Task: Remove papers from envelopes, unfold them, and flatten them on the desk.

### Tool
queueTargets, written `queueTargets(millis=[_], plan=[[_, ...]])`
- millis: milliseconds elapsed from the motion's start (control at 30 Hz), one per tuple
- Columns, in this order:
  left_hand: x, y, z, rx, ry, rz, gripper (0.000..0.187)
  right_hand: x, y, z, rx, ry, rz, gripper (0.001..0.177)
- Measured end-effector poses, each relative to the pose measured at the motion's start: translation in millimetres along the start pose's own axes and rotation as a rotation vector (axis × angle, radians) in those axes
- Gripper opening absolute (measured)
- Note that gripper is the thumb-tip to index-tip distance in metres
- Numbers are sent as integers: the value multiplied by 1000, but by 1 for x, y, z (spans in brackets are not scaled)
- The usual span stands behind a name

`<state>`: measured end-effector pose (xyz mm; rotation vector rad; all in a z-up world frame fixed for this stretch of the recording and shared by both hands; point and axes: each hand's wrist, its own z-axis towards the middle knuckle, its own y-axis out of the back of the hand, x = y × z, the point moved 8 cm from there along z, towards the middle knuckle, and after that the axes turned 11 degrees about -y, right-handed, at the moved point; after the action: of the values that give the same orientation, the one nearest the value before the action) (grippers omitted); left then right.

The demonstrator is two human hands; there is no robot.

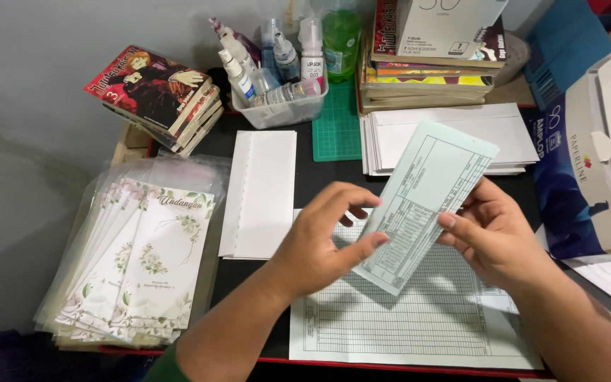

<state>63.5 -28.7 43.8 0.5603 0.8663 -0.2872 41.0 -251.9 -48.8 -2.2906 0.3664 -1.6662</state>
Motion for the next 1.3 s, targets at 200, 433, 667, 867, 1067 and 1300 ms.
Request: queueTargets(millis=[200,433,667,867,1067,1300], plan=[[12,-20,-8,-32,281,-92,84,2,-19,-12,339,75,-12,58],[0,-23,-3,16,240,-213,88,20,-55,-28,435,54,-327,32],[-8,-22,-4,10,43,-380,44,28,-47,-27,157,327,-643,38],[17,-22,-16,-81,311,-506,42,21,-24,-18,-7,301,-480,22],[34,8,-16,-274,415,-373,43,34,-4,-17,-178,304,-234,39],[48,54,-19,-630,466,-258,55,58,31,-23,-509,264,-302,33]])
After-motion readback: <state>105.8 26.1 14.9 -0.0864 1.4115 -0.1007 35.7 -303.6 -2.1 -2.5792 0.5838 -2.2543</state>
